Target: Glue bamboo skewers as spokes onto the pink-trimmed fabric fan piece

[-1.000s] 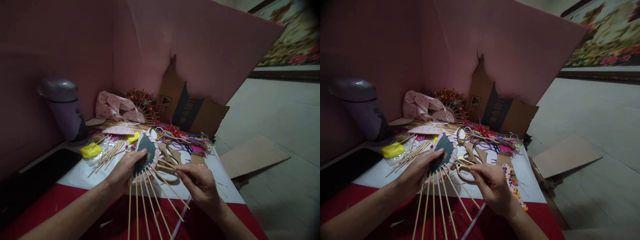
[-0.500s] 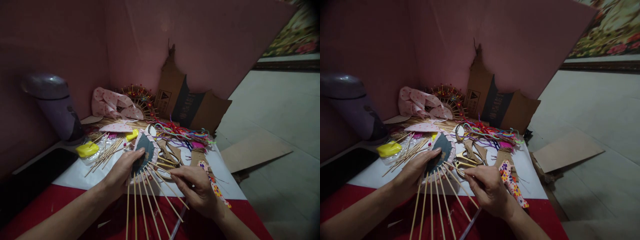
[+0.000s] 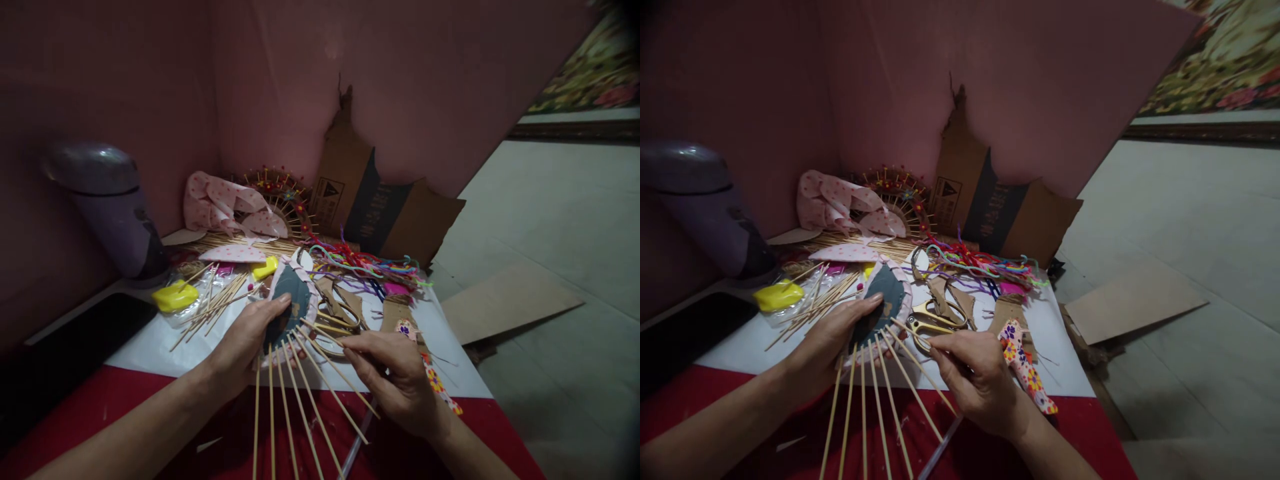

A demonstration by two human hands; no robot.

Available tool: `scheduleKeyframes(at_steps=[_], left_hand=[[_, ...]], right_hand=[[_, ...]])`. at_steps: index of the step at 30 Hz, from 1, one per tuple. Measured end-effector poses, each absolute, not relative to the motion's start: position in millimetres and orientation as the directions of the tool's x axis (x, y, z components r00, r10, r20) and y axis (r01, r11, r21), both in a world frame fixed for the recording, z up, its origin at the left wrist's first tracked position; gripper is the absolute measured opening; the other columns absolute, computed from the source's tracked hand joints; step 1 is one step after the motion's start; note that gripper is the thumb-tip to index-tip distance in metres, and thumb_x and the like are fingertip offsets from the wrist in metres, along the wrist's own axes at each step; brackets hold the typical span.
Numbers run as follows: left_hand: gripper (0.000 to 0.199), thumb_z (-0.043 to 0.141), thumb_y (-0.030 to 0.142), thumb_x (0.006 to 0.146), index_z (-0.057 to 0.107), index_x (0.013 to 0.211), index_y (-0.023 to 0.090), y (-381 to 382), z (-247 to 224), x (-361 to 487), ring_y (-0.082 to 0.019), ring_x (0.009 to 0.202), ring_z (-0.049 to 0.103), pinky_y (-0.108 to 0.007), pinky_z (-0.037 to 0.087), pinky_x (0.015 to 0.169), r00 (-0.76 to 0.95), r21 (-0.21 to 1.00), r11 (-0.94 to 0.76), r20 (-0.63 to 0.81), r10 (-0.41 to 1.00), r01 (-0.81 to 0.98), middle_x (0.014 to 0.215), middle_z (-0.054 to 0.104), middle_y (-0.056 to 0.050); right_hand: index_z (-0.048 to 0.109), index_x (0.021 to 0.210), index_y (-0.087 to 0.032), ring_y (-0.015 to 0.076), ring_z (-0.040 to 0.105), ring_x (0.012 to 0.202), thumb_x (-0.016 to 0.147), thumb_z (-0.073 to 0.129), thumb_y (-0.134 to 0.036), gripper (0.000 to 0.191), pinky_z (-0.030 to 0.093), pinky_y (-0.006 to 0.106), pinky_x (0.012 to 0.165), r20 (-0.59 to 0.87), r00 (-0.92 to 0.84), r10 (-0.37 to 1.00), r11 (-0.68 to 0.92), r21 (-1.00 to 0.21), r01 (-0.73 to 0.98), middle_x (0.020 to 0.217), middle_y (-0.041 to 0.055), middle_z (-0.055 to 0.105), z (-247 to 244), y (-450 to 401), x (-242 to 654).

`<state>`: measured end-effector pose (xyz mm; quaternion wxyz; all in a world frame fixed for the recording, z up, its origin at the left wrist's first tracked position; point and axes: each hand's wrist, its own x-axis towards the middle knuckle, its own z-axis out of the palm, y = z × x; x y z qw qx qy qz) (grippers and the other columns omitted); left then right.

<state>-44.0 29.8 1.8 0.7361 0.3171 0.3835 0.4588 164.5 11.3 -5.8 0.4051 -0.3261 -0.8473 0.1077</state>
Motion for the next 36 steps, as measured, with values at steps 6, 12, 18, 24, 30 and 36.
scheduleKeyframes(at_steps=[6, 12, 18, 24, 30, 36], left_hand=[[0.027, 0.062, 0.041, 0.072, 0.064, 0.068, 0.014, 30.9, -0.7, -43.6, -0.012, 0.044, 0.056, -0.023, 0.048, 0.044, 0.279, 0.820, 0.363, -0.259, 0.925, -0.441, 0.058, 0.064, -0.003], [0.025, 0.059, 0.037, 0.075, 0.062, 0.066, 0.014, 31.0, -0.6, -41.1, -0.012, 0.042, 0.055, -0.023, 0.047, 0.043, 0.271, 0.816, 0.379, -0.282, 0.920, -0.436, 0.054, 0.062, -0.002], [0.023, 0.058, 0.035, 0.076, 0.062, 0.066, 0.014, 27.4, -1.0, -39.5, -0.012, 0.042, 0.055, -0.023, 0.047, 0.043, 0.225, 0.840, 0.364, -0.295, 0.929, -0.402, 0.053, 0.062, -0.002], [0.025, 0.057, 0.036, 0.076, 0.062, 0.065, 0.014, 33.7, -5.7, -40.6, -0.013, 0.042, 0.056, -0.024, 0.048, 0.044, 0.244, 0.845, 0.355, -0.276, 0.930, -0.399, 0.052, 0.061, -0.002], [0.021, 0.060, 0.036, 0.074, 0.064, 0.072, 0.016, 37.8, -11.2, -41.5, -0.014, 0.042, 0.056, -0.026, 0.049, 0.042, 0.216, 0.835, 0.352, -0.284, 0.934, -0.423, 0.053, 0.061, -0.001], [0.019, 0.061, 0.033, 0.073, 0.063, 0.071, 0.015, 37.9, -7.6, -40.5, -0.013, 0.042, 0.055, -0.027, 0.051, 0.044, 0.205, 0.818, 0.356, -0.293, 0.934, -0.451, 0.053, 0.059, -0.001]], right_hand=[[0.065, 0.094, -0.019, 0.0146, 0.063, 0.059, 0.079, 0.054, -0.009, 0.021, 0.046, 0.025, 0.056, 0.605, -0.476, 0.639, 0.768, -0.458, 0.449, 0.070, 0.0040, 0.069, -6.8, 12.3, 165.2], [0.064, 0.097, -0.016, 0.0130, 0.056, 0.053, 0.081, 0.050, -0.009, 0.022, 0.039, 0.024, 0.050, 0.560, -0.558, 0.613, 0.789, -0.399, 0.466, 0.062, 0.0031, 0.064, -4.2, 15.6, 166.9], [0.060, 0.103, -0.012, 0.0147, 0.046, 0.049, 0.084, 0.045, -0.011, 0.025, 0.028, 0.028, 0.047, 0.493, -0.679, 0.544, 0.834, -0.226, 0.504, 0.056, 0.0036, 0.058, -3.9, 14.6, 169.2], [0.060, 0.100, -0.013, 0.0149, 0.050, 0.056, 0.085, 0.045, -0.011, 0.021, 0.031, 0.027, 0.052, 0.489, -0.657, 0.574, 0.813, -0.247, 0.528, 0.062, 0.0045, 0.060, -8.7, 16.6, 168.5], [0.057, 0.112, -0.015, 0.0129, 0.053, 0.058, 0.087, 0.050, -0.024, 0.028, 0.038, 0.027, 0.059, 0.469, -0.499, 0.729, 0.684, -0.527, 0.504, 0.069, 0.0027, 0.061, -2.8, 13.4, 169.0], [0.057, 0.112, -0.015, 0.0109, 0.042, 0.046, 0.095, 0.019, -0.045, 0.051, 0.032, 0.024, 0.048, 0.144, -0.334, 0.932, 0.225, -0.950, 0.217, 0.051, -0.0003, 0.055, -4.6, 17.5, 171.0]])
